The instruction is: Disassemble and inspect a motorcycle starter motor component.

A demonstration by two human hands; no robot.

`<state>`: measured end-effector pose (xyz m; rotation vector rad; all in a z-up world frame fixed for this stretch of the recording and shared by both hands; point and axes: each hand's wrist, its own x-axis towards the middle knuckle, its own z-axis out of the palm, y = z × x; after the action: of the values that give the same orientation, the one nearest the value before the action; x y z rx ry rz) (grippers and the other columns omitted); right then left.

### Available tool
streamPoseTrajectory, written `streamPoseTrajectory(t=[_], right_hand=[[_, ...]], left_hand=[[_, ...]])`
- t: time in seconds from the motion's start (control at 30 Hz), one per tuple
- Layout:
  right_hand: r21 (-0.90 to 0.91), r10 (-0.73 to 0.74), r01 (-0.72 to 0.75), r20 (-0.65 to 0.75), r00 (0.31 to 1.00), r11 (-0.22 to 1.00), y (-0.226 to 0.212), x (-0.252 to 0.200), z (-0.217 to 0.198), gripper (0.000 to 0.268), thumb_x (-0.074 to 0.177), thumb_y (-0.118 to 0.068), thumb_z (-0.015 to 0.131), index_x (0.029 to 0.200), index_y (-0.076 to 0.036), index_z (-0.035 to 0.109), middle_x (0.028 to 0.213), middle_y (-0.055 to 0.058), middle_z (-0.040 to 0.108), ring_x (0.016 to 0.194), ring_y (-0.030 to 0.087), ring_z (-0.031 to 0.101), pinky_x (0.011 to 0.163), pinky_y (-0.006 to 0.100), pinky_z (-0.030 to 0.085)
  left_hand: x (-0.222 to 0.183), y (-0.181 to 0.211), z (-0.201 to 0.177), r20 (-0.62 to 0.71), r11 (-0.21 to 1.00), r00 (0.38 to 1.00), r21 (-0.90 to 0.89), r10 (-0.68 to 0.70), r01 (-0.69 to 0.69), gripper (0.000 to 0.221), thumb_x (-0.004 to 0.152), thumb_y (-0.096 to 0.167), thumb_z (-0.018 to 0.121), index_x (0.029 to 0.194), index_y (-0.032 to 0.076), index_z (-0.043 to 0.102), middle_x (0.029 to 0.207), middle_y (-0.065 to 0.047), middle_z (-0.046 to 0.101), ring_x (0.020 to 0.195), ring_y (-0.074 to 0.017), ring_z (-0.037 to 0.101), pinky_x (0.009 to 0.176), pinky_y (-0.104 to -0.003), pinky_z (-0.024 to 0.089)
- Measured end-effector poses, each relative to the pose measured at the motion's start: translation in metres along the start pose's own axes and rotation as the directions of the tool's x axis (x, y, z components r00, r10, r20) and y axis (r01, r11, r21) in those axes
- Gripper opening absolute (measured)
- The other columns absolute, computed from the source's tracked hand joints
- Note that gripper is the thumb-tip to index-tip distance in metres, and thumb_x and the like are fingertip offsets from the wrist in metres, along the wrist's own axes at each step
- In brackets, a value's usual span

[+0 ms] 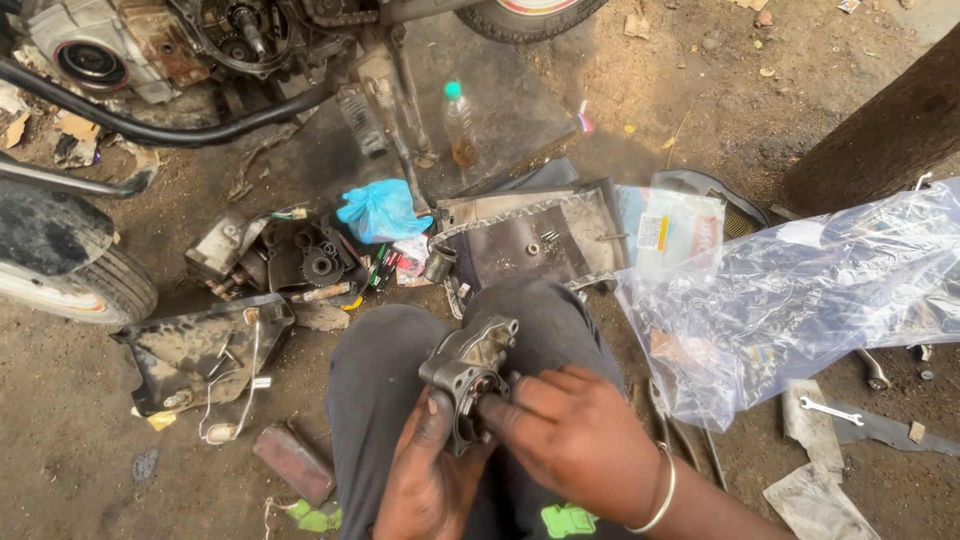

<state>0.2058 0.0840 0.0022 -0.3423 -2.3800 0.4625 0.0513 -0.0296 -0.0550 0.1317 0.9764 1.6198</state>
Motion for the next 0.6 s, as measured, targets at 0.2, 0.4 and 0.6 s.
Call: streamPoseTrajectory(t=[0.2,0.4,0.6], right_hand=[[-0.053,-0.161,0.168,0.12,0.98,0.984,0.01,0.002,-0.011,0.033,0.076,-0.016,0.075,0.107,-0.007,0.074,0.078,0.001,0.059,0.068,0.019,0.063,0.059,0.036,0.047],[-0.082,-0.251,0.256,0.065,0.966,0.963,0.013,0.0,-0.007,0.031,0.082,-0.016,0.067,0.109,-0.003,0.072,0.085,0.001,0.06,0.074,0.019,0.063,0.064,0.034,0.048],[-0.093,-0.301,0.306,0.058,0.952,0.948,0.02,0.005,-0.004,0.029,0.08,-0.017,0.067,0.106,-0.003,0.071,0.087,0.002,0.059,0.076,0.02,0.061,0.067,0.035,0.048]], left_hand=[[0.001,-0.005,-0.005,0.079,0.997,0.997,-0.079,-0.014,0.02,0.067,0.095,0.042,0.064,0.147,0.001,0.052,0.136,-0.013,0.063,0.118,-0.0255,0.057,0.1,-0.048,0.044],[0.0,-0.005,-0.003,0.062,0.998,0.998,-0.064,-0.016,0.02,0.066,0.093,0.041,0.064,0.144,0.002,0.052,0.138,-0.012,0.063,0.125,-0.0263,0.058,0.107,-0.053,0.046],[0.002,-0.008,-0.009,0.03,0.997,0.999,-0.07,-0.031,0.033,0.067,0.09,0.041,0.065,0.145,0.005,0.051,0.135,-0.01,0.062,0.126,-0.0257,0.058,0.107,-0.055,0.046]])
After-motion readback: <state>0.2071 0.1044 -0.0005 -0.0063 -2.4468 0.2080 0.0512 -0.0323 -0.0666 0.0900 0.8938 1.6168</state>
